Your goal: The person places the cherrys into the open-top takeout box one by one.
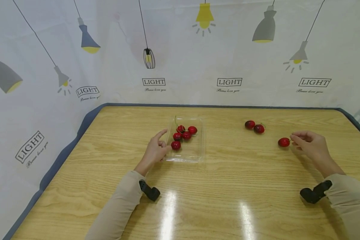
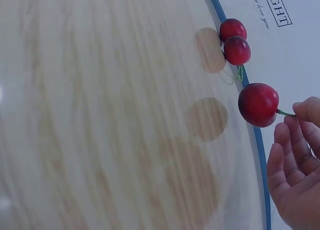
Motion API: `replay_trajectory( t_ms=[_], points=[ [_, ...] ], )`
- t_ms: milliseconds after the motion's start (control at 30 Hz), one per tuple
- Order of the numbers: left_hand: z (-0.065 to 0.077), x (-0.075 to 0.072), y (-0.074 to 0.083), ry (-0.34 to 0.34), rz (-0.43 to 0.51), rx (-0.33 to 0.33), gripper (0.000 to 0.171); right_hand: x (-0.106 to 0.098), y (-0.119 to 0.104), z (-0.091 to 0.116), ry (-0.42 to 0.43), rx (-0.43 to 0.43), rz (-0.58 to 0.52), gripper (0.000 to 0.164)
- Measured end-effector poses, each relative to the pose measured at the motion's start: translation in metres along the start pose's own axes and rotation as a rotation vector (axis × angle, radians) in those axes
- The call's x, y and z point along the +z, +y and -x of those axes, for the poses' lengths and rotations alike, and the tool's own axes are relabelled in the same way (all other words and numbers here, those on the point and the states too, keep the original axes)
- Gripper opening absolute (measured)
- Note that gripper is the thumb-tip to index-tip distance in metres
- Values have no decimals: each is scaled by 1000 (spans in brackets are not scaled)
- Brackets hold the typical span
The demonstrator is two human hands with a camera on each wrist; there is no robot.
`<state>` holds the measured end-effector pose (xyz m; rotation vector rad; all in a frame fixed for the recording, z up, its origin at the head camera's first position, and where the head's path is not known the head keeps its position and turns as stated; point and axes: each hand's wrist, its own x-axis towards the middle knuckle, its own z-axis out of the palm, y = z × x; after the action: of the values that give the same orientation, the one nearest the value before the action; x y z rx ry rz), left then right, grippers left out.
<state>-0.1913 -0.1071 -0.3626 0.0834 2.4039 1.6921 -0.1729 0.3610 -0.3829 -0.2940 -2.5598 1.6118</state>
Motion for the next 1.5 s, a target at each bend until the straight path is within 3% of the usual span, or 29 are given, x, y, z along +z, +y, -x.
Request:
replay_trajectory(
  t_ms=[233,533,700,1000,1500],
  points=[
    [13,0,19,2,-19,0,65,2,-8,2,-29,-43,-2,22],
    [16,1,22,-3,-32,1,64,4,0,-7,-17,-66,31,20],
    [12,0,16,-9,-23,3,64,4,16,-18,-3,-72,53,29],
    [-6,0,-10,7,-11,11,66,8,28,-28,-9,-81,68,49],
    [-6,1,-11,14,-27,19,66,14,28,-33,-37,-104,57,61]
  ],
)
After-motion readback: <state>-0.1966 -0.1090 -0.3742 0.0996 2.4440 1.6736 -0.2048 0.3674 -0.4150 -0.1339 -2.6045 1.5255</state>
